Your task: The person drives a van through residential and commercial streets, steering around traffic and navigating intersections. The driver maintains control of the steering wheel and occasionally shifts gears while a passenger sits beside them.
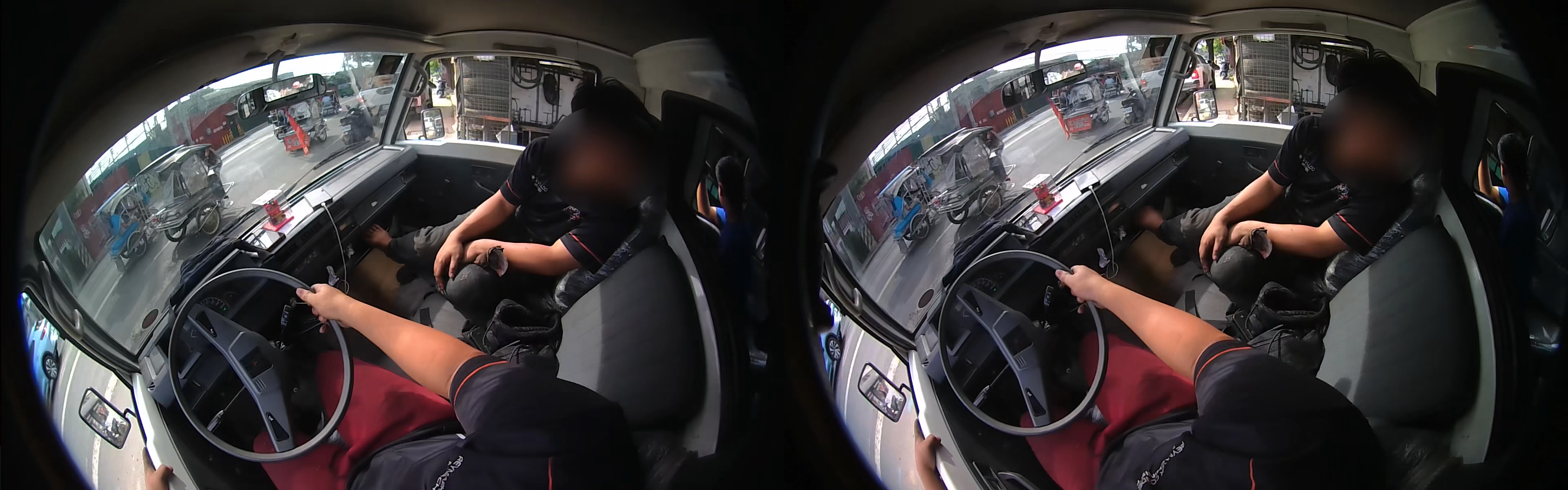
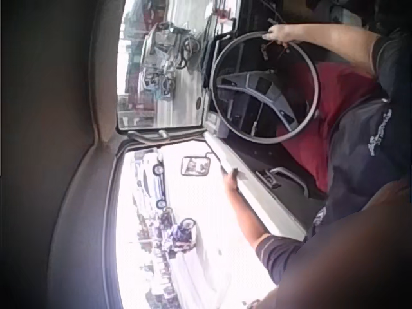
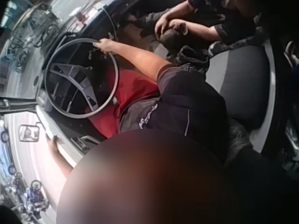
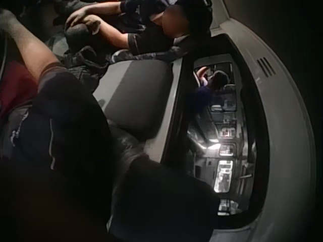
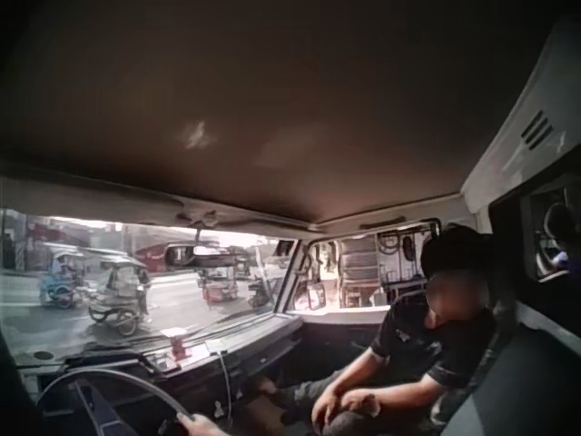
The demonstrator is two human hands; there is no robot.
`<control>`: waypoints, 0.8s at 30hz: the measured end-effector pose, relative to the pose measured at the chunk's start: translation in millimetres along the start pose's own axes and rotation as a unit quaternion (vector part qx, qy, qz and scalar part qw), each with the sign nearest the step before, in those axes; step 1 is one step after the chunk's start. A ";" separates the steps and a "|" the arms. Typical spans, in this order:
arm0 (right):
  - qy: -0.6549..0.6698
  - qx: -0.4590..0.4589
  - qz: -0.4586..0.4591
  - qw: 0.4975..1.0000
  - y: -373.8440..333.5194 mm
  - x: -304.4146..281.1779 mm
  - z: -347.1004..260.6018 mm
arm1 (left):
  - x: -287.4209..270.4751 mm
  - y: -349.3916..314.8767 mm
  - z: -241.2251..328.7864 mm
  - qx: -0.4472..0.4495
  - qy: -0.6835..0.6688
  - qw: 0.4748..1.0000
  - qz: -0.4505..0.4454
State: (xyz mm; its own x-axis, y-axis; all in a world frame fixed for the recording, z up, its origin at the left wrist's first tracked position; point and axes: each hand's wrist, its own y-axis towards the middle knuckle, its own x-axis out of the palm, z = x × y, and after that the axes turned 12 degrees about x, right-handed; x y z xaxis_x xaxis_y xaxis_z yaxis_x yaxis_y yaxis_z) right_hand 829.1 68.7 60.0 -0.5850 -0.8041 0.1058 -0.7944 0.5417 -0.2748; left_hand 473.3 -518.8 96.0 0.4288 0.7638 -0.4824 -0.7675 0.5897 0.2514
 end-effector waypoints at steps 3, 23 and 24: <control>0.005 -0.027 0.058 0.998 -10.4 10.1 13.3 | -15.3 3.8 -17.5 0.014 0.029 0.999 0.001; -0.255 -0.091 0.135 0.953 51.7 21.9 -33.4 | -8.5 1.5 -23.2 -0.003 -0.002 0.999 0.045; -0.247 -0.088 0.157 0.952 59.3 25.2 -33.6 | -5.0 -2.6 -17.4 -0.045 0.035 0.997 0.045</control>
State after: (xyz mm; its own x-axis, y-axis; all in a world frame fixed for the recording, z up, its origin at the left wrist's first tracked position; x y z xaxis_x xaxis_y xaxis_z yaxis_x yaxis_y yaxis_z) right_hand 761.7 88.7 78.5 -0.6843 -0.5889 -0.4301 -0.6333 0.7723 -0.0496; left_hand 464.8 -528.7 83.1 0.3252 0.7900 -0.5198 -0.8422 0.4919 0.2207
